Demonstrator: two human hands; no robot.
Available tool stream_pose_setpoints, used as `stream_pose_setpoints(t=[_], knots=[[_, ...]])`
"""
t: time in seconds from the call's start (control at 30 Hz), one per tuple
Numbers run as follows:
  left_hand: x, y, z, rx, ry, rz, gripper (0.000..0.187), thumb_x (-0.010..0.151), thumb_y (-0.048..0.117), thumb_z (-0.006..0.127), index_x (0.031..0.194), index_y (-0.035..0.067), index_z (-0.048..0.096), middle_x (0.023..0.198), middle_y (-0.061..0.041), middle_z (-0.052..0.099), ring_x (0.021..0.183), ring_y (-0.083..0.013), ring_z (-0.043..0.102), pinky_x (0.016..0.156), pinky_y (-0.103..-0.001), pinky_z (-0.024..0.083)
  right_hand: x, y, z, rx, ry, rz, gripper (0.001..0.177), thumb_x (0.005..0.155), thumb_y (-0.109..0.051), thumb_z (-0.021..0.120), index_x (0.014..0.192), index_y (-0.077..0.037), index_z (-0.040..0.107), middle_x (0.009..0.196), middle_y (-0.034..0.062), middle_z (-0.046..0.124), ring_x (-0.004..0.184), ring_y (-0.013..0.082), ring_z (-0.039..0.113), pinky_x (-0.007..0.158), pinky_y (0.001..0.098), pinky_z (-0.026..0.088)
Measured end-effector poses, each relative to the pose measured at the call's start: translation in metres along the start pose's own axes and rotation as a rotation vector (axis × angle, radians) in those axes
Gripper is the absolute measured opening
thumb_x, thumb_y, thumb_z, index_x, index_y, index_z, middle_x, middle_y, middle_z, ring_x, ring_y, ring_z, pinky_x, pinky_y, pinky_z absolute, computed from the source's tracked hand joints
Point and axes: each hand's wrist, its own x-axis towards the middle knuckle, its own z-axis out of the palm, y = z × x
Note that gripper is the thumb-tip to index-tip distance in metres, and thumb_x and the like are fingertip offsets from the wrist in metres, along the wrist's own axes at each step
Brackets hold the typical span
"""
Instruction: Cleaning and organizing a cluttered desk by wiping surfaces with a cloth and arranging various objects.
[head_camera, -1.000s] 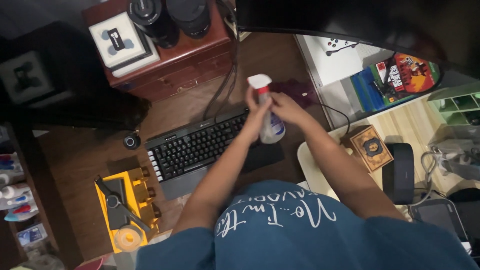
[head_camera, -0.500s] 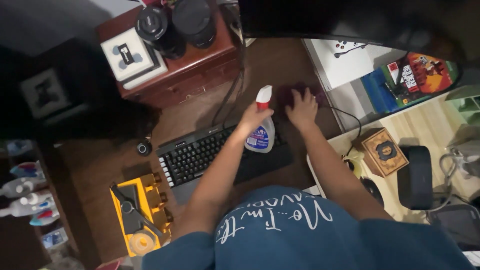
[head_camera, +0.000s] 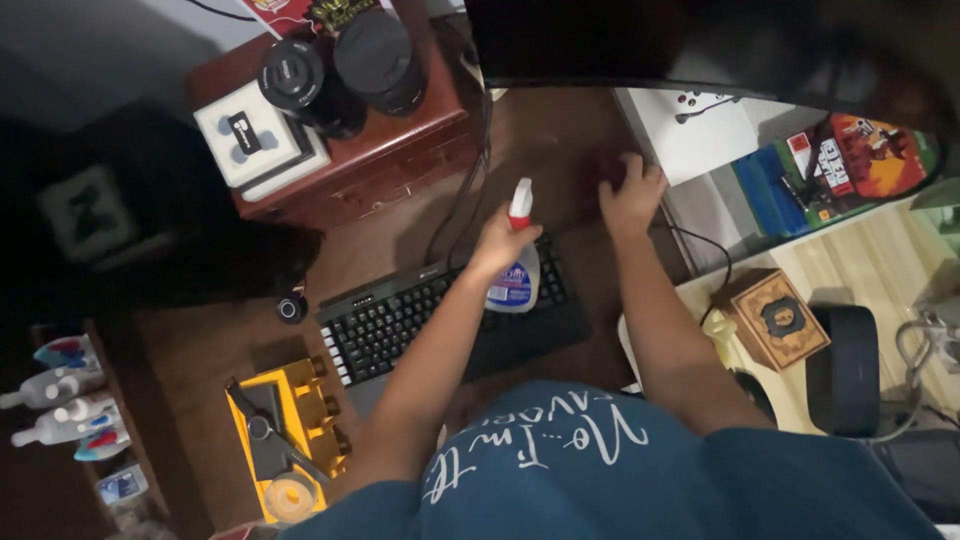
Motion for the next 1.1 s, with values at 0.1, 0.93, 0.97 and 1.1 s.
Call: stream_pose_setpoints(t=[0.1, 0.93, 0.97, 1.1], knots=[[-0.004, -0.022, 0.002, 0.026, 0.020, 0.094, 0.049, 0.083, 0.024, 0.080, 0.125, 0.003, 0.062, 0.110, -0.013, 0.072, 0.102, -0.0239, 0.069, 0.091, -0.037, 0.054, 0.015, 0.002, 0.030, 0.199, -0.073, 0.017, 0.065, 0.083, -0.016, 0.080, 0.141, -0.014, 0.051, 0.136, 0.0281, 0.047, 0.126, 0.0520, 0.047, 0.110, 0.0573, 0.042], [-0.076, -0.027, -0.021, -0.156, 0.074, -0.056, 0.067, 0.085, 0.021, 0.079, 0.145, 0.003, 0.053, 0.127, -0.013, 0.070, 0.117, -0.0200, 0.063, 0.102, -0.033, 0.049, 0.119, -0.017, 0.181, -0.281, -0.568, -0.118, 0.045, 0.116, -0.035, 0.055, 0.152, -0.010, 0.050, 0.150, 0.0232, 0.049, 0.138, 0.0452, 0.044, 0.121, 0.0609, 0.029], [-0.077, -0.023, -0.021, -0.157, 0.063, -0.084, 0.068, 0.085, 0.021, 0.079, 0.145, 0.004, 0.052, 0.127, -0.012, 0.070, 0.116, -0.0191, 0.063, 0.102, -0.033, 0.048, 0.115, -0.034, 0.176, -0.295, -0.550, -0.217, 0.051, 0.111, -0.034, 0.056, 0.154, -0.011, 0.047, 0.151, 0.0229, 0.047, 0.138, 0.0440, 0.044, 0.118, 0.0614, 0.029], [-0.076, -0.031, -0.015, -0.245, 0.063, -0.090, 0.071, 0.085, 0.019, 0.078, 0.148, 0.004, 0.048, 0.130, -0.009, 0.067, 0.118, -0.0168, 0.060, 0.103, -0.032, 0.046, 0.068, -0.091, 0.139, -0.189, -0.550, -0.398, 0.066, 0.099, -0.033, 0.059, 0.161, -0.019, 0.041, 0.162, 0.0208, 0.035, 0.149, 0.0430, 0.032, 0.119, 0.0597, 0.022]])
